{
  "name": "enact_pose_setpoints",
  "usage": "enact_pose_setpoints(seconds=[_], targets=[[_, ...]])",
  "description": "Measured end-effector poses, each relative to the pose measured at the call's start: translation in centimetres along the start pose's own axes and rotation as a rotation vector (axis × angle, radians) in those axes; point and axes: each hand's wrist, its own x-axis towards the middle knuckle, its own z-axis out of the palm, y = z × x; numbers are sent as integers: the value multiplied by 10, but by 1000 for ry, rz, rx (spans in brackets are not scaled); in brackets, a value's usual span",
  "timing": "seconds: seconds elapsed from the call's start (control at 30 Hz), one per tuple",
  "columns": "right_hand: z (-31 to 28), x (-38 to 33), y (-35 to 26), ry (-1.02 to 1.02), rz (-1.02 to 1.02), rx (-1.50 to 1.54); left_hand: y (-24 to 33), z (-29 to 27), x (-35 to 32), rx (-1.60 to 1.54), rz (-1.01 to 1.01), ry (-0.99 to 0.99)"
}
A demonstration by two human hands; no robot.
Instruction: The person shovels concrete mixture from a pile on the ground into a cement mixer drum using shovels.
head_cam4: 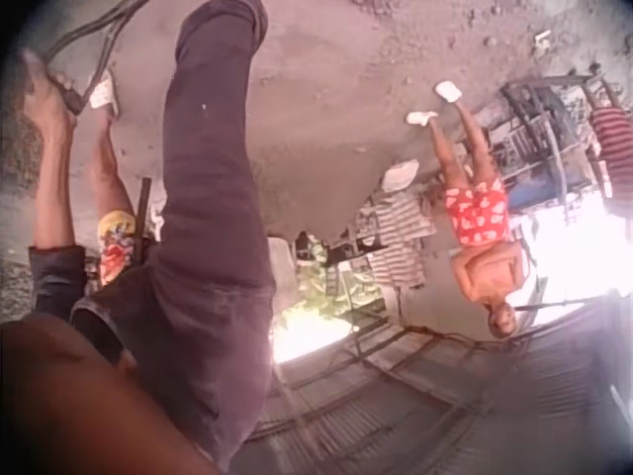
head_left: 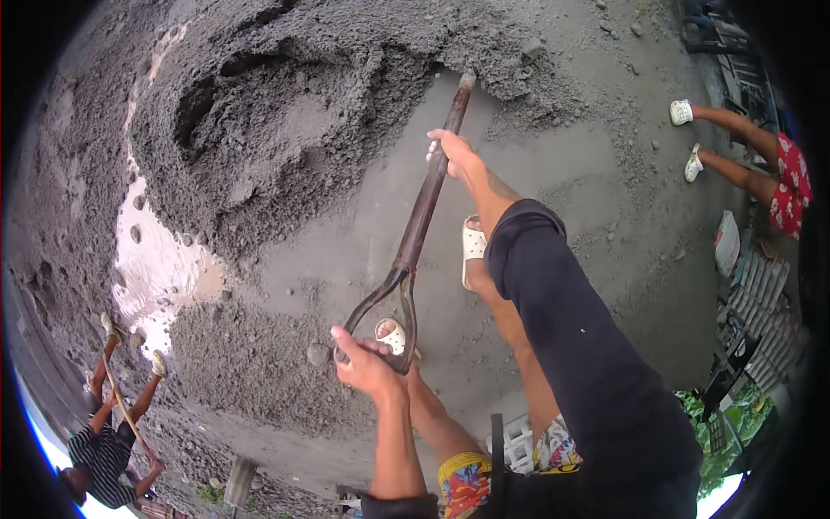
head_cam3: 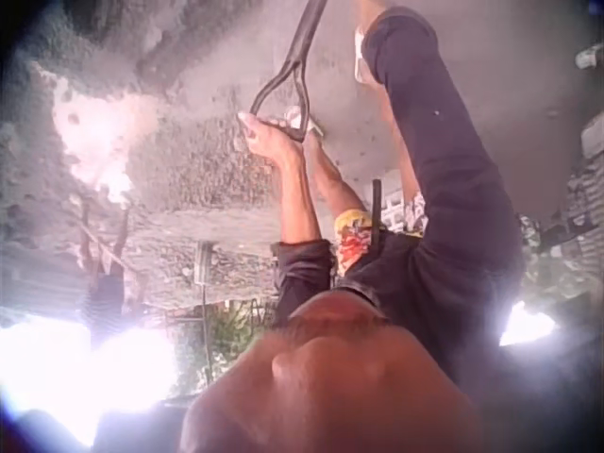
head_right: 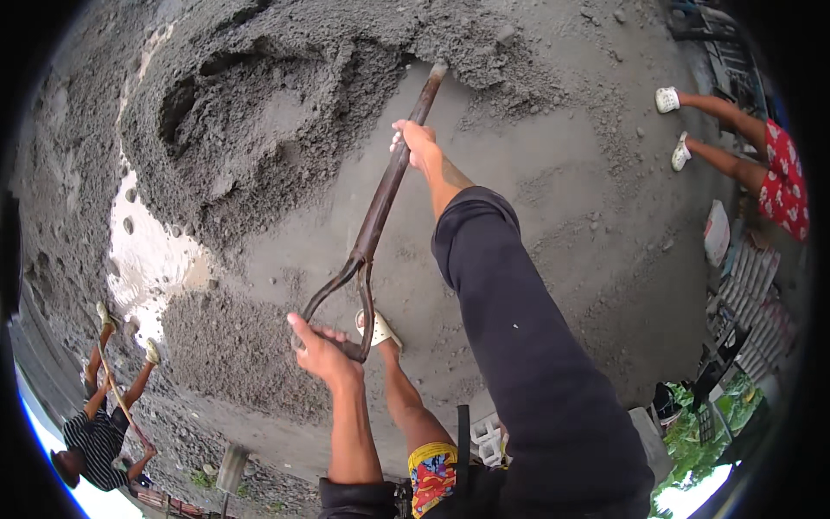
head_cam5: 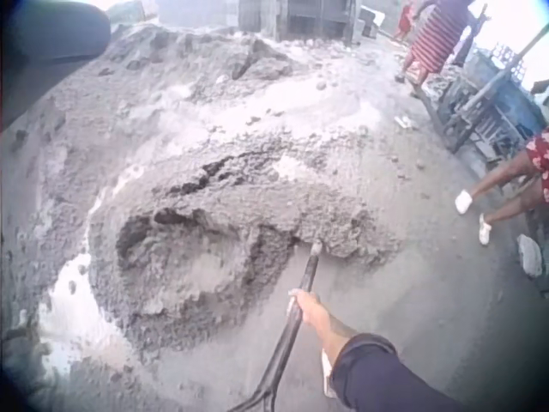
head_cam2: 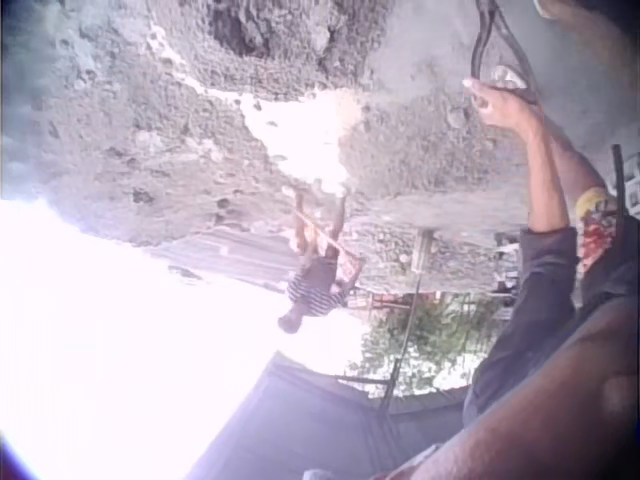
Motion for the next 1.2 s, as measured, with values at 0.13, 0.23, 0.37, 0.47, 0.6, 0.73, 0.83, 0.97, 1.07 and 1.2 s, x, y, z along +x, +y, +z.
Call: enact_pose_setpoints(seconds=[0.13,0.23,0.37,0.47,0.6,0.73,0.83,0.97,1.07,1.2], targets=[[-17,28,-19,-92,-58,55,-51,30,5,-81,61,-16],[-16,-25,14,-137,34,19,-51,-24,-18,-93,87,77],[-68,-97,58,11,11,27,-48,-108,-46,-6,67,55],[-80,-182,93,53,72,146,-6,-186,-71,126,144,67],[-123,-296,136,177,44,356,41,-285,-105,212,230,-159],[-167,-414,139,255,-22,486,74,-363,-111,525,594,-296],[-243,-480,131,373,-191,577,122,-363,-197,565,149,-586],[-375,-597,95,489,-345,919,93,-346,-254,483,425,-918],[-481,-711,76,528,-614,1085,90,-329,-326,419,316,-1357],[-610,-856,94,324,-1097,1310,47,-320,-431,398,569,-1839]])
